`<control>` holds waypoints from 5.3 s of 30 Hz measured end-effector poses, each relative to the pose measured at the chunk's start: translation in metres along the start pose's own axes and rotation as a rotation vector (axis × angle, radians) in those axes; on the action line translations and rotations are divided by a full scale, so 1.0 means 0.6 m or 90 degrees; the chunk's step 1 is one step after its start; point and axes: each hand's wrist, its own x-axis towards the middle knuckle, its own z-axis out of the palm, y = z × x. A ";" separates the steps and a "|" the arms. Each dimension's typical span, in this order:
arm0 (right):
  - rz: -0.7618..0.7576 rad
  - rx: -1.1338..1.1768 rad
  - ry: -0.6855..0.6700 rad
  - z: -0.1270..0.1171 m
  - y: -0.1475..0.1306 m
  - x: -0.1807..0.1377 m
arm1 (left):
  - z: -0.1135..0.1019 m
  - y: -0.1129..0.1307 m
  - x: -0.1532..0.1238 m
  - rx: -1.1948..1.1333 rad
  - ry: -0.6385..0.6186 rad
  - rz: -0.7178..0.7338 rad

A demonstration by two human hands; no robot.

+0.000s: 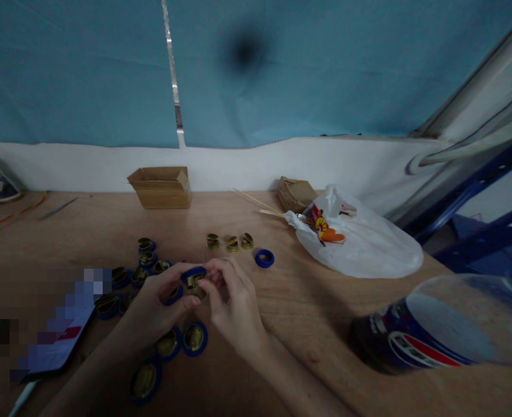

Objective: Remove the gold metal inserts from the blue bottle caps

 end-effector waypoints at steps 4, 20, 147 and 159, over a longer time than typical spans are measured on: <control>0.028 0.005 -0.049 -0.005 0.009 0.004 | 0.000 0.003 0.001 0.063 -0.006 0.022; 0.009 -0.032 -0.130 -0.015 -0.002 0.010 | 0.004 0.016 -0.002 0.080 -0.006 0.036; 0.275 0.058 -0.014 -0.029 0.047 0.039 | -0.019 -0.001 0.013 -0.294 0.246 -0.334; 0.121 -0.269 -0.099 -0.009 0.091 0.028 | -0.012 -0.005 0.011 -0.310 0.232 -0.313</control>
